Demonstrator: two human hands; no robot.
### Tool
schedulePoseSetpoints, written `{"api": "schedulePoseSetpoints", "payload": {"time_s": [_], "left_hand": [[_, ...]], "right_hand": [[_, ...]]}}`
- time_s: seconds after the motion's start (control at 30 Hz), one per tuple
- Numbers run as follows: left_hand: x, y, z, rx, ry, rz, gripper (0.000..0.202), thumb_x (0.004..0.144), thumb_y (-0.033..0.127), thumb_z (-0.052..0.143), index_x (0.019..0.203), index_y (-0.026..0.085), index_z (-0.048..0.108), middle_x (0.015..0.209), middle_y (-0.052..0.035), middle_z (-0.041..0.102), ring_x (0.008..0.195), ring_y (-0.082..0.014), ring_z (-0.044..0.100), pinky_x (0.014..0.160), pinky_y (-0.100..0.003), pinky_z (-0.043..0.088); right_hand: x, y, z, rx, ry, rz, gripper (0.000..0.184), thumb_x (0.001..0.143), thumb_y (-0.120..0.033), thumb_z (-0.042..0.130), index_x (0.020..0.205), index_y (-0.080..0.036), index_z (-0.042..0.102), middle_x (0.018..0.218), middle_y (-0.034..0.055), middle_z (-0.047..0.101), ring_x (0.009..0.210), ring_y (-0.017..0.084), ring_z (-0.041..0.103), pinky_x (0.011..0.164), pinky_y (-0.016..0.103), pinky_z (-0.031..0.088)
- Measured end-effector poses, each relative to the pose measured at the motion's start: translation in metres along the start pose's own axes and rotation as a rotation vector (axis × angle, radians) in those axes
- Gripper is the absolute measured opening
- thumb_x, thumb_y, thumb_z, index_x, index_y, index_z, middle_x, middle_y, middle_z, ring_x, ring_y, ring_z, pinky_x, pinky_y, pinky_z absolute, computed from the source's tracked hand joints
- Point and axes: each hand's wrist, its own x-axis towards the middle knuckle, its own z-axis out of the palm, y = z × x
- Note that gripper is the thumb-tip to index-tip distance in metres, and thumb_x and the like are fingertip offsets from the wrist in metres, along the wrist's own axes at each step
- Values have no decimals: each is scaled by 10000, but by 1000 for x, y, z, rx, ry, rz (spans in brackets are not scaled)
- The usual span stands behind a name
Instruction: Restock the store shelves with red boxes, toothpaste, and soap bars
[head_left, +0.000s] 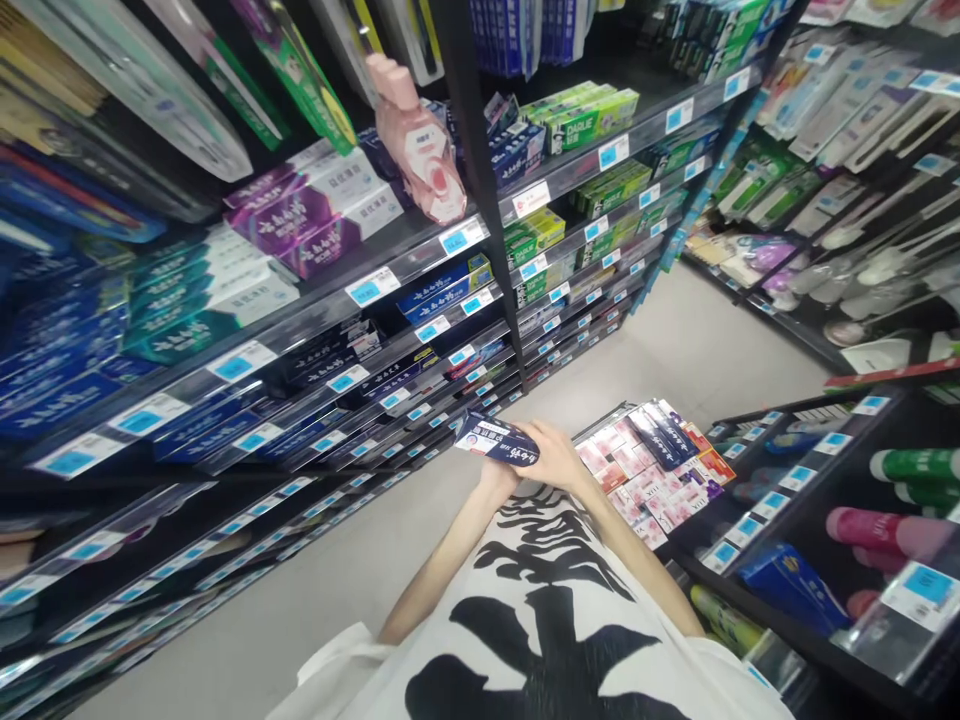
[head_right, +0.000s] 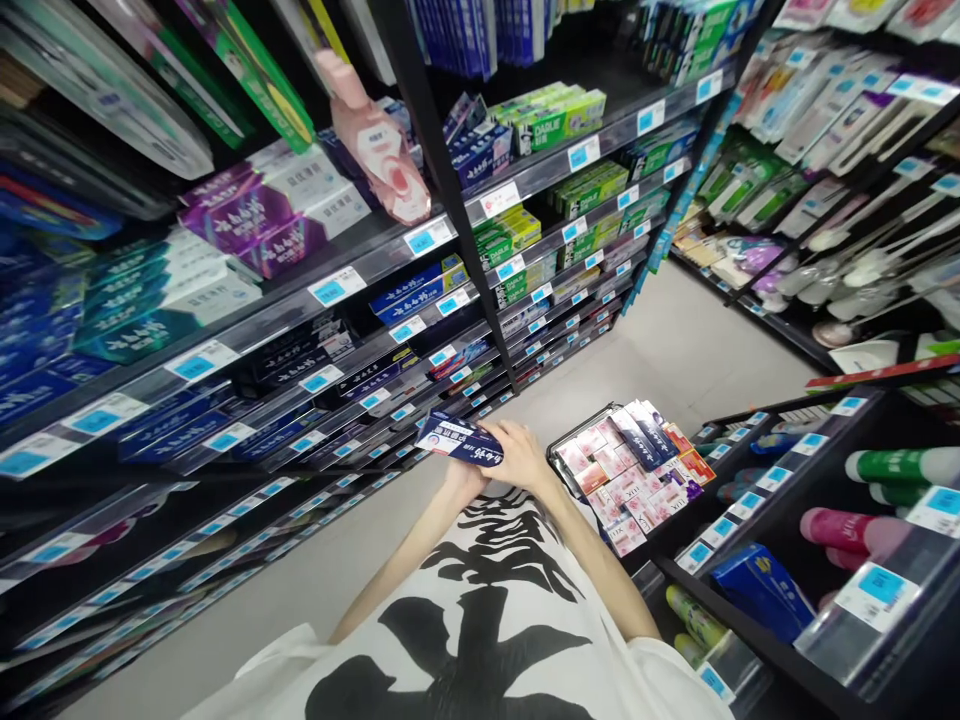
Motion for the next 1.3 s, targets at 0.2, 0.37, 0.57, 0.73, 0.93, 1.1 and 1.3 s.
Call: {"api": "schedulePoseSetpoints", "payload": {"time_s": [0.2,0.37,0.57,0.73,0.93,1.1,1.3], "left_hand": [[-7,35,-26,-287,-44,105,641,868,747,534,1175,206,690,1228,-131,727,1272,-340,622,1063,-530,510],[-9,41,-40,-143,-51,187,715,797,763,659,1255,215,647,1322,-143,679,1312,-366,584,1057,-521,529],[-12,15,-39,210,-238,107,926,509,268,1010,1337,182,605,1364,-156,650,1315,-378,589,1131,-523,488],[-24,6,-44,244,-148,119,896,650,337,947,1442,198,551,1428,-163,619,1304,-365,609,1098,-549,521],[-48,43,-86,472,-186,29,747,796,446,825,1466,209,597,1513,-109,587,1427,-339,511,1244,-488,370],[-55,85,-124,842,-80,177,500,913,550,666,1274,213,749,1366,-104,693,1307,-295,608,1187,-427,417],[-36,118,-131,940,201,309,500,871,574,712,1197,195,730,1222,-101,745,1201,-276,671,1140,-435,462]], "right_hand": [[-3,19,5,16,-21,68,766,556,-356,933,1286,-332,702,1231,55,751,1123,356,686,1080,489,474],[-5,20,18,161,24,207,769,565,-417,945,1275,-305,672,1182,61,751,1087,342,691,1020,472,506],[1,21,39,401,115,367,653,753,-472,814,1313,-229,584,1187,98,709,1092,315,670,1017,487,512],[4,20,43,302,129,325,704,728,-446,838,1330,-212,556,1239,131,679,1098,313,650,1064,513,476],[10,25,27,625,216,226,829,650,-496,902,1342,-262,511,1190,88,686,927,214,674,795,368,601],[2,25,24,626,22,333,733,659,-528,890,1251,-236,571,1196,95,695,943,234,691,725,352,630],[-3,26,45,555,-144,323,619,690,-530,859,1134,-205,574,969,52,721,818,208,689,699,337,602]]}}
